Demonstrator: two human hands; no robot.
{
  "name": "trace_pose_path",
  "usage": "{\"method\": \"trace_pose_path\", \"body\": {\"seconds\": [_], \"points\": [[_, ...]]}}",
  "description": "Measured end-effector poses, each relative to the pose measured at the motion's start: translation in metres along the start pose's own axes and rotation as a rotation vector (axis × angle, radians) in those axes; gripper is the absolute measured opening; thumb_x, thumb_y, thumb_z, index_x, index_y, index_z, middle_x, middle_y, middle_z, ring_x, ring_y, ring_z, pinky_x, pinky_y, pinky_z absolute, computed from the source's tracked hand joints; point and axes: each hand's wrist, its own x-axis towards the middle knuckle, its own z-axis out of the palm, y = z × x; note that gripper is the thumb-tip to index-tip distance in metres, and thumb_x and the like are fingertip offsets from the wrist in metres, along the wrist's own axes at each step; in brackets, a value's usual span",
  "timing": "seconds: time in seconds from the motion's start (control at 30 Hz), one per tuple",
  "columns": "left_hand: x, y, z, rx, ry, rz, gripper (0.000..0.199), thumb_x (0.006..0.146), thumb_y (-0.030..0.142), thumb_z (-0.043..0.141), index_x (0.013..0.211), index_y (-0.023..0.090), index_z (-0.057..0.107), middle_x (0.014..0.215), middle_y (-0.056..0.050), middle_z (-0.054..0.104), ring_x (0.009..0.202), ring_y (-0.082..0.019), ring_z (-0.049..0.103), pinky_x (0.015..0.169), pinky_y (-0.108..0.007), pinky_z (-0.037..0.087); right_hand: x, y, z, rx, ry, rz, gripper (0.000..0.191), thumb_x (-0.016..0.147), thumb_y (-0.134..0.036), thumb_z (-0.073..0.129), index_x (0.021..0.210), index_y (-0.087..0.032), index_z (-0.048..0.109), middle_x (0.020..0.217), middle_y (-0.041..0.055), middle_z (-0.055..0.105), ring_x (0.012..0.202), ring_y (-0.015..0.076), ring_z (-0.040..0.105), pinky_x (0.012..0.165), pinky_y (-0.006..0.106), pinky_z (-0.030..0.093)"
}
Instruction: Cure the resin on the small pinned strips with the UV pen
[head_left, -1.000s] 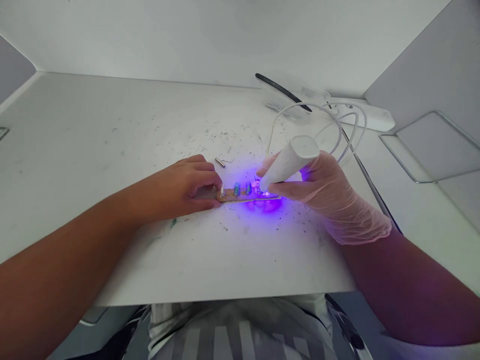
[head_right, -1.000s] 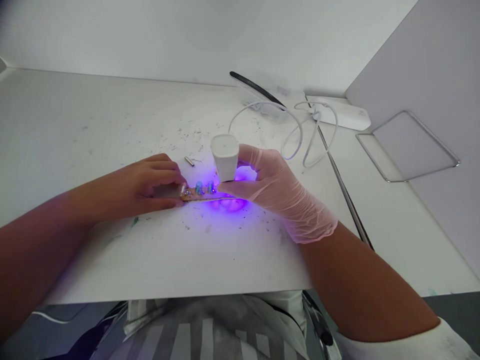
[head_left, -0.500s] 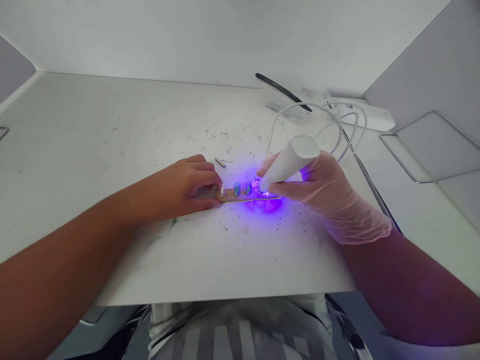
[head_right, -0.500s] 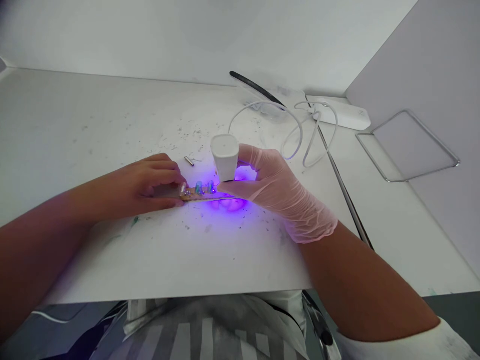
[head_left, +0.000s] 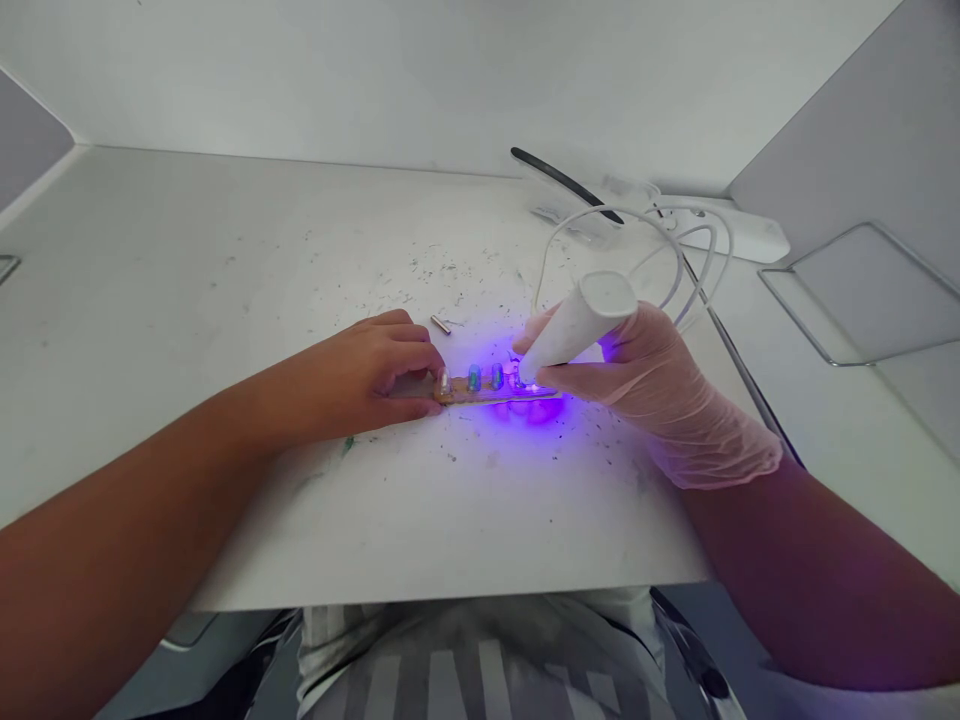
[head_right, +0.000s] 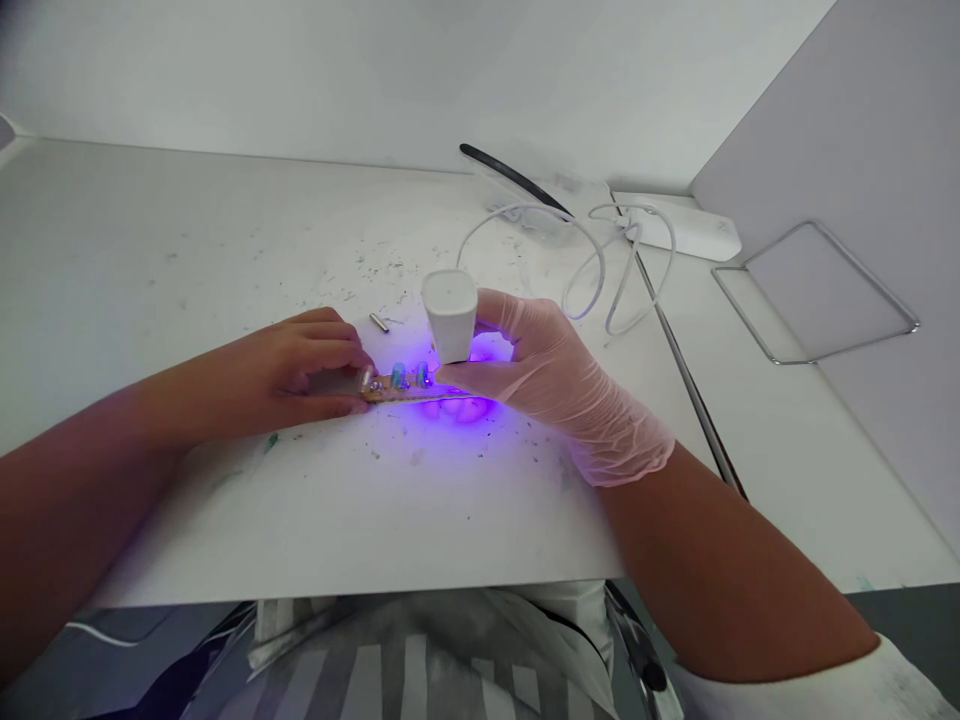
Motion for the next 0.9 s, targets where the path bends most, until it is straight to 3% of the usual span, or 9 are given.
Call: {"method": "trace_pose_path", "body": {"seconds": [0.9], "points": [[0.0003,-0.0001,0.0006,0.02,-0.001,0.01,0.03,0.094,0.048,0.062,0.096,0.023,0.078,0.092,-0.006,0.07,0.097,-0.023,0.058,0.08,-0.035,0.046,-0.0005,-0.0009,0.0015,0.016,0.013,-0.013,0.015,0.076,-0.02,0.085,0.085,-0.028,0.077,0.082,-0.0034,0.076,0.081,0.0188,0.073,0.08,0.036,0.06]]}}
